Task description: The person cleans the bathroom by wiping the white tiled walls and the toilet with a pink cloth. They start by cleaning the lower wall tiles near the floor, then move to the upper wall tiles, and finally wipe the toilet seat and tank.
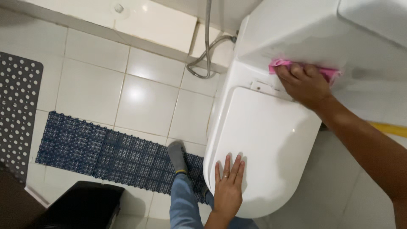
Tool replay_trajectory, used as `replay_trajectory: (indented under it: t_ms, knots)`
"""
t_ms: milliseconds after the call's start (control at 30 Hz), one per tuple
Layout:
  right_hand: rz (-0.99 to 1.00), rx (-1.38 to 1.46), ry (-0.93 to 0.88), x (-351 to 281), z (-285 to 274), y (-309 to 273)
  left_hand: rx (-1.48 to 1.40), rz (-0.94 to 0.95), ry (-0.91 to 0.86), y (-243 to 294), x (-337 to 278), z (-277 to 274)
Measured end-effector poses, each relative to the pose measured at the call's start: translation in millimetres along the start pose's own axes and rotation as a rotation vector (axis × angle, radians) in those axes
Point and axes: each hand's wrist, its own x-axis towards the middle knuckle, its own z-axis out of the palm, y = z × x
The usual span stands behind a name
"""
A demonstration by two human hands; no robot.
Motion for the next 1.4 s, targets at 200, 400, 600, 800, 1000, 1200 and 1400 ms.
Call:
replay_trajectory:
  t_ms: [200, 400, 600, 800, 1000, 1200, 1400]
  knots:
    - [0.224, 0.032, 0.212, 28.3, 5.2, -20.1, 0.013, -0.035, -0.023, -2.6, -2.0, 1.1]
    - [0.022, 0.028, 0.020, 11.6, -6.0, -1.7, 0.023, -0.065, -0.014, -11.0, -12.1, -5.1]
    - [0.208, 0.032, 0.221, 76.7, 4.1, -19.3, 0.027, -0.079, -0.048, -15.3, -18.2, 13.8]
    - [0.086, 0.605, 0.283, 32.6, 46.9, -51.5, -0.026, -0.076, -0.085, -14.9, -15.0, 15.9]
    - [-0.155, 0.118, -0.239, -59.2, 56.8, -40.5, 0.014, -0.045, -0.061, -21.8, -16.0, 22.9]
    - [-0.277, -1.083, 0.048, 29.4, 39.9, -50.6, 0.134, -0.032, 0.012, -24.5, -19.4, 43.6]
    - [0.105, 0.386, 0.146, 41.7, 28.6, -45.3, 0.238, -0.051, 0.088, -19.6, -10.9, 37.3]
